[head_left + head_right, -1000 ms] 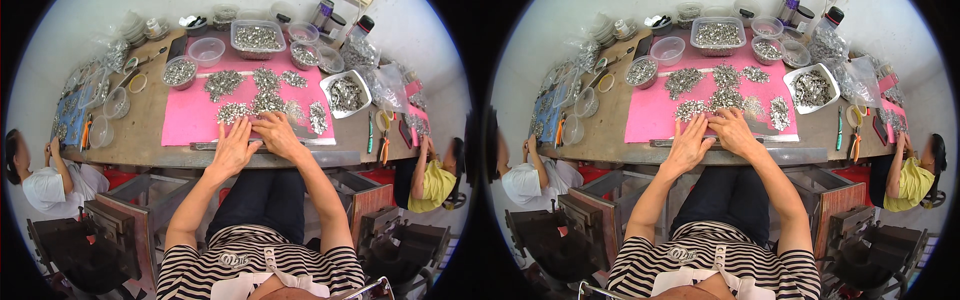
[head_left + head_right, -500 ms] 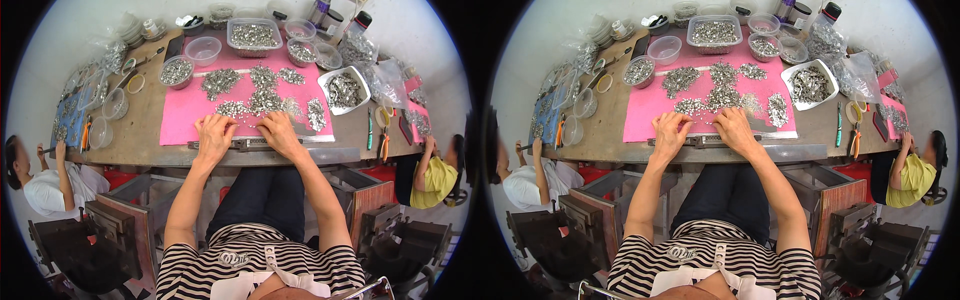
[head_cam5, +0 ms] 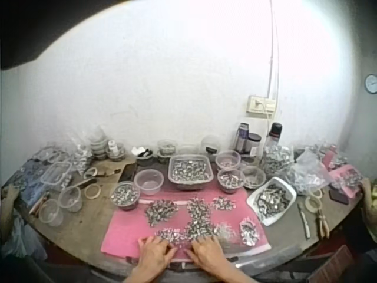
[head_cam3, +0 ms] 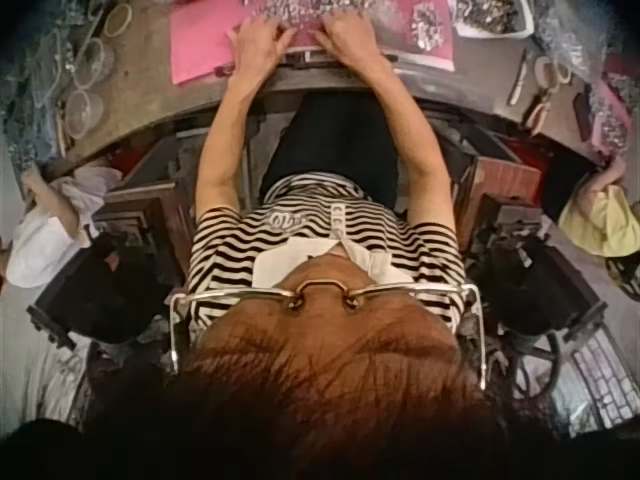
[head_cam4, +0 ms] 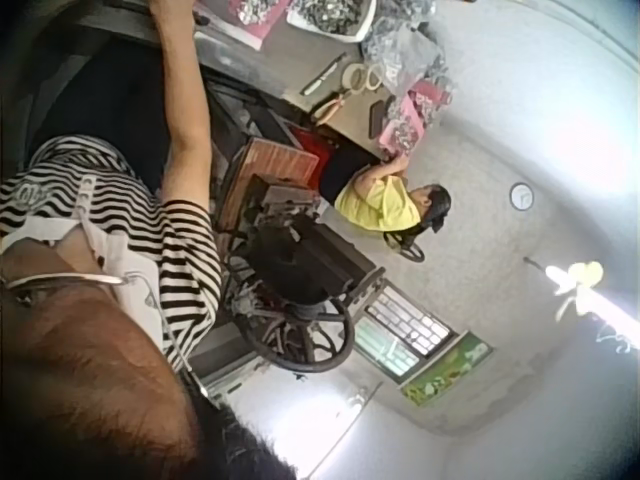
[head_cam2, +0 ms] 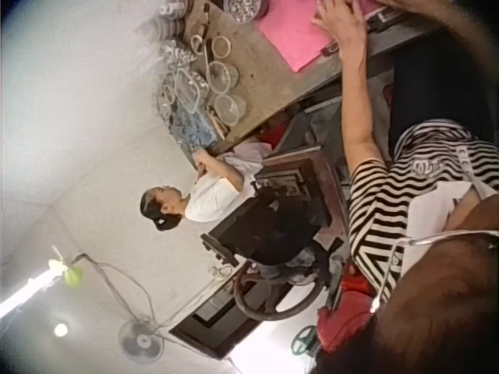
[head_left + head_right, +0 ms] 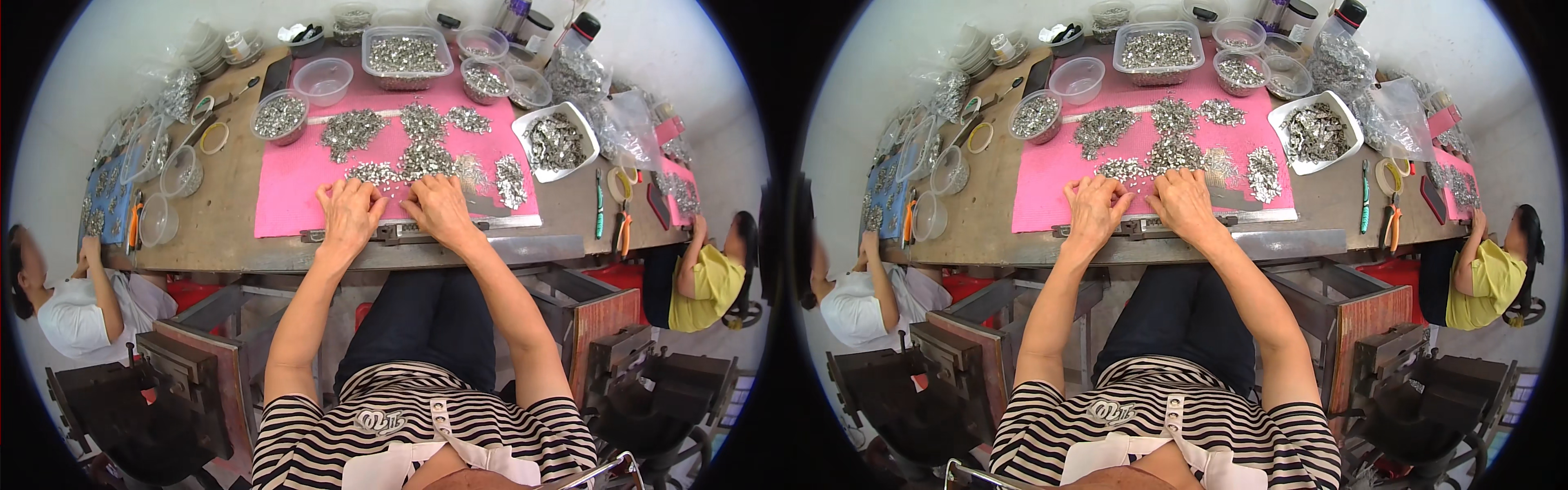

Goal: The person places small metal pieces into a metal holder by hand, inserts the holder into a manual press machine, and turns the machine wheel. The person then returns the holder to the table and resumes arranging metal pieces into it.

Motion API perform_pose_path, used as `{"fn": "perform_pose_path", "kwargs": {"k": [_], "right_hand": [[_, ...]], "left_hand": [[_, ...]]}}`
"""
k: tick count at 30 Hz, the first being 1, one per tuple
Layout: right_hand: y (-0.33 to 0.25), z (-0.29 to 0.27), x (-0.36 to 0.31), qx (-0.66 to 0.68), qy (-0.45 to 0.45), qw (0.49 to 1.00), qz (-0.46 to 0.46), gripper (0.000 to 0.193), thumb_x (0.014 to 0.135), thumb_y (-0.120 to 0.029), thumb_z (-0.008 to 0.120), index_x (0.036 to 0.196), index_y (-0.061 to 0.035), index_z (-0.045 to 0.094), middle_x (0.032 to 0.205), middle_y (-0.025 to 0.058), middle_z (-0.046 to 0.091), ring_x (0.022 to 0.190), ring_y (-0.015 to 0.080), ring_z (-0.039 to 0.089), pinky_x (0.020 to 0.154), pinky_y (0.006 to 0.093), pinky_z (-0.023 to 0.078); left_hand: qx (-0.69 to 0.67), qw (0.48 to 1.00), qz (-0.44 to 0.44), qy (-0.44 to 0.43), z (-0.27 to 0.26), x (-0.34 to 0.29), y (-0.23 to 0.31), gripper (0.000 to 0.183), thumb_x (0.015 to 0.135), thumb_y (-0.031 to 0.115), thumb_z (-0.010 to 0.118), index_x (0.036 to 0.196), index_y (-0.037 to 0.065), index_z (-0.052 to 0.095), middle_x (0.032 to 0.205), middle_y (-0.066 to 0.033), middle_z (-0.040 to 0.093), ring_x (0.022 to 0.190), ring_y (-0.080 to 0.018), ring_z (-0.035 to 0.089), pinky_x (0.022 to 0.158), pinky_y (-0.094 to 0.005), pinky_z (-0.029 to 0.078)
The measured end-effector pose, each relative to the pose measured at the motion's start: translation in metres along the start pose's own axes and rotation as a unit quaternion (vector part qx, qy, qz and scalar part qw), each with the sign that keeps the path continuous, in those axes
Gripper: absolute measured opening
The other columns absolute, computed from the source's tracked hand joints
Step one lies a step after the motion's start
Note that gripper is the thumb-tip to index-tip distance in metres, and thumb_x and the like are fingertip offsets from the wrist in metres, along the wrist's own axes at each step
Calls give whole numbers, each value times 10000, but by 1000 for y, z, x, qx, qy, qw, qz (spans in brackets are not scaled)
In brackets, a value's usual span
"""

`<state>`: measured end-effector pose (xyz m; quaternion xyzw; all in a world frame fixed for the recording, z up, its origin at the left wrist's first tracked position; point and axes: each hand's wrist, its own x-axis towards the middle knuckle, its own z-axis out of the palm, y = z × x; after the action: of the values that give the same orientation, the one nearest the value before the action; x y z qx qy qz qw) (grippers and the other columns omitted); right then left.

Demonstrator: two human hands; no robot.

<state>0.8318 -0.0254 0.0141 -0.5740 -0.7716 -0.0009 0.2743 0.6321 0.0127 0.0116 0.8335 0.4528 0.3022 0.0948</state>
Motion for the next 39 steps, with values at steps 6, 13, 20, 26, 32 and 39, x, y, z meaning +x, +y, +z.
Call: {"fn": "perform_pose_path", "kwargs": {"k": [6, 13, 20, 26, 32, 39], "right_hand": [[2, -1, 0, 56, -14, 998, 35, 159, 862, -191, 761, 844, -66, 663, 834, 82, 638, 870, 284, 602, 800, 426, 391], [9, -6, -6, 61, -4, 998, 11, 94, 885, -118, 710, 899, -47, 652, 881, 110, 667, 885, 306, 619, 845, 440, 408], [8, -41, -42, 161, 16, 983, 83, 68, 901, -67, 690, 912, -32, 632, 863, 99, 656, 841, 295, 618, 804, 413, 417], [1, -34, -62, 183, 69, 977, 81, 88, 881, -32, 711, 929, -37, 637, 898, 86, 639, 867, 291, 597, 792, 401, 416], [-4, -26, -66, 158, 96, 981, 50, 124, 857, -25, 739, 936, -45, 646, 938, 76, 643, 901, 272, 584, 812, 387, 407], [-6, -28, -66, 144, 102, 984, 30, 137, 845, -14, 748, 927, -43, 642, 967, 69, 667, 911, 260, 597, 819, 381, 408]], "left_hand": [[2, 1000, 15, 16, -2, -5, -3, 88, 851, 178, 747, 857, 110, 691, 886, -44, 617, 937, -254, 566, 996, -520, 321], [12, 1000, 28, 3, -1, -6, -3, 44, 892, 127, 690, 926, 101, 682, 912, -52, 607, 946, -256, 570, 995, -520, 327], [-115, 990, 79, -4, 7, -18, 42, 55, 912, 115, 671, 957, 91, 650, 920, -49, 600, 966, -245, 576, 986, -497, 332], [-113, 985, 127, 17, 24, -24, 57, 114, 884, 97, 716, 977, 77, 654, 966, -43, 625, 976, -242, 584, 955, -439, 357], [-136, 980, 144, 38, 24, -26, 56, 107, 884, 98, 722, 974, 67, 675, 961, -49, 653, 944, -251, 601, 985, -441, 367], [-53, 994, 32, 92, 6, -14, 19, 56, 913, 147, 703, 952, 109, 717, 888, -22, 669, 901, -222, 602, 1015, -475, 336]]}}
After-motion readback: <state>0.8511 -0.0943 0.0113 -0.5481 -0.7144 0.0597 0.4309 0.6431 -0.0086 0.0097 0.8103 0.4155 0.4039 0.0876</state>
